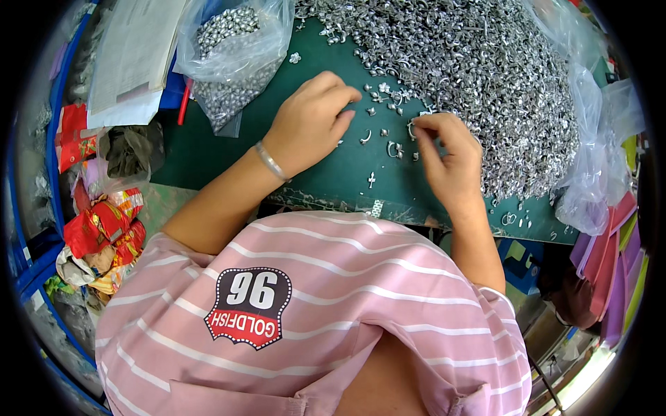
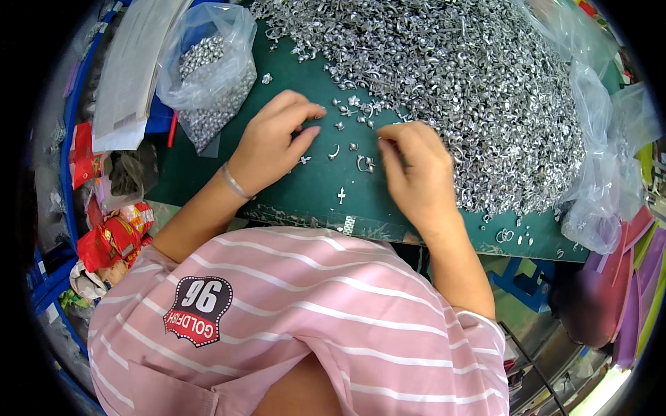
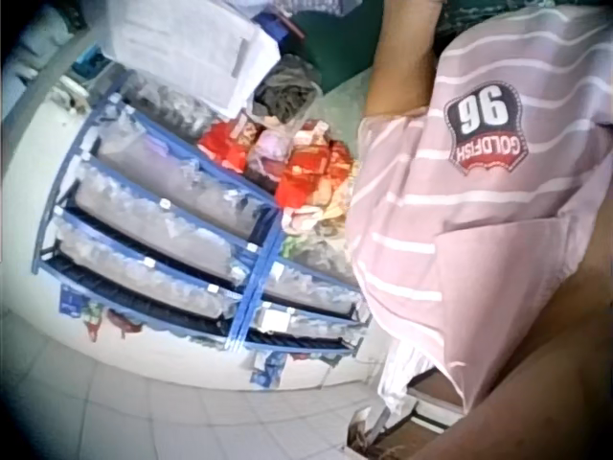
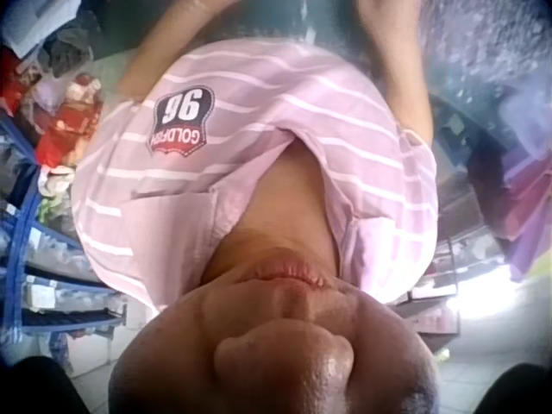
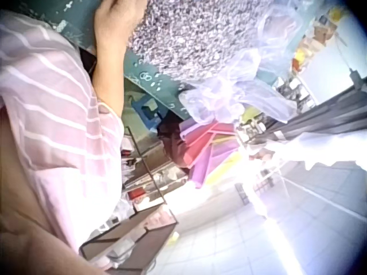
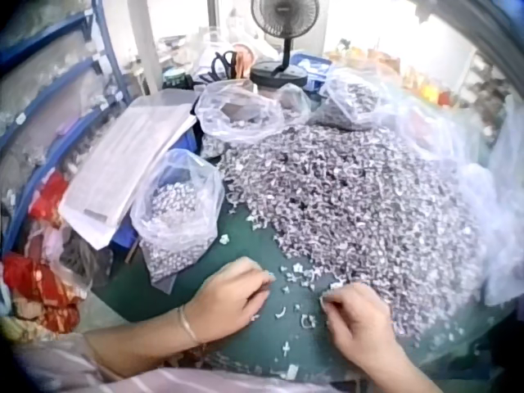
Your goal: The person sits at a green workbench and assembles small silver metal components by hand. They pick up individual parts from a large pile, connect them together, and place the finished items into a clear plastic bag.
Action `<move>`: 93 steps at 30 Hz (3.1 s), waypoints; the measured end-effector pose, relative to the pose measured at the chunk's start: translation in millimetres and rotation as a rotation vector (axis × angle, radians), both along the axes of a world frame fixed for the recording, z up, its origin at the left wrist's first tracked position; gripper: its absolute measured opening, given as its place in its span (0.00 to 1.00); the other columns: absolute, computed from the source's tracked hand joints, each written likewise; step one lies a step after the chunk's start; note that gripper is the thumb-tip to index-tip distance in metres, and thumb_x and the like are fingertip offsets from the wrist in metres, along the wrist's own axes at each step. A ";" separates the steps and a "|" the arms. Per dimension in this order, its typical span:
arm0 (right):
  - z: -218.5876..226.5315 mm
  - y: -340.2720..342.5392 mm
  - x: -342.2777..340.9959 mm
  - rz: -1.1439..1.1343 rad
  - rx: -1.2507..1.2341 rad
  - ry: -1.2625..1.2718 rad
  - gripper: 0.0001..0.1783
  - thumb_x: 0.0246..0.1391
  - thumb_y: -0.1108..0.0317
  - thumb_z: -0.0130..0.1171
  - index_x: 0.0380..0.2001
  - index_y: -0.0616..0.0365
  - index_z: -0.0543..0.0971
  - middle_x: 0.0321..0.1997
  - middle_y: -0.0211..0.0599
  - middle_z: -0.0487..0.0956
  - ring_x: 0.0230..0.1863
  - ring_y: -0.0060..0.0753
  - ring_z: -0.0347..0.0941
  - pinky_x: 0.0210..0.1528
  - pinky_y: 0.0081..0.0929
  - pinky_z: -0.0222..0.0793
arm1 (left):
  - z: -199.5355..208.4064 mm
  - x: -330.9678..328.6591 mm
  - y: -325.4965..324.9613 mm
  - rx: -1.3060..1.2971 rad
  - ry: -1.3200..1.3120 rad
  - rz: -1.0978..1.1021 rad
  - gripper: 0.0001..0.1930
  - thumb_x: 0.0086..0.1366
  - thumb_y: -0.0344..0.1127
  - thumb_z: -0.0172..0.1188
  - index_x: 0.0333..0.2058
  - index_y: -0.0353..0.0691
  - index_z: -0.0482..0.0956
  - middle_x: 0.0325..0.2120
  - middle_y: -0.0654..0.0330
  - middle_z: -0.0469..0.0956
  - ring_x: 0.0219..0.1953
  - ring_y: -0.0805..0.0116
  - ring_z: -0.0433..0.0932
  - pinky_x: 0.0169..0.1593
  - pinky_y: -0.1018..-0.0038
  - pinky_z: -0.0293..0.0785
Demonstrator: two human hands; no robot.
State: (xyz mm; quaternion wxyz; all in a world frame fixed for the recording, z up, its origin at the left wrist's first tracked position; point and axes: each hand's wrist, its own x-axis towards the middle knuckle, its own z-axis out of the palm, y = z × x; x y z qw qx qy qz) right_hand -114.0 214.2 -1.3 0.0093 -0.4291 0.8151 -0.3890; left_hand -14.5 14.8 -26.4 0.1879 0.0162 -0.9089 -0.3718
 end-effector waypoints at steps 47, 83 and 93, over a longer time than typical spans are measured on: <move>-19.3 -26.6 -24.9 -0.061 0.223 0.032 0.09 0.50 0.66 0.59 0.35 0.56 0.78 0.29 0.45 0.80 0.33 0.47 0.77 0.35 0.40 0.73 | -5.8 -50.4 0.5 0.337 -0.190 -0.031 0.03 0.56 0.27 0.59 0.29 0.34 0.76 0.21 0.63 0.71 0.22 0.74 0.70 0.25 0.76 0.68; -5.1 29.1 -14.0 0.027 0.256 -0.529 0.09 0.49 0.69 0.61 0.34 0.61 0.77 0.18 0.31 0.74 0.18 0.23 0.69 0.21 0.22 0.64 | 12.3 -32.2 -4.1 1.056 -0.592 -0.082 0.04 0.55 0.27 0.61 0.28 0.35 0.75 0.20 0.69 0.69 0.20 0.83 0.66 0.24 0.83 0.63; -6.3 47.2 -8.3 -0.027 -0.261 -1.316 0.04 0.55 0.71 0.48 0.32 0.59 0.72 0.21 0.25 0.72 0.18 0.15 0.65 0.19 0.14 0.58 | -3.5 -33.8 40.4 -0.059 -0.198 -0.385 0.08 0.50 0.33 0.65 0.28 0.40 0.77 0.25 0.57 0.71 0.28 0.56 0.74 0.32 0.65 0.71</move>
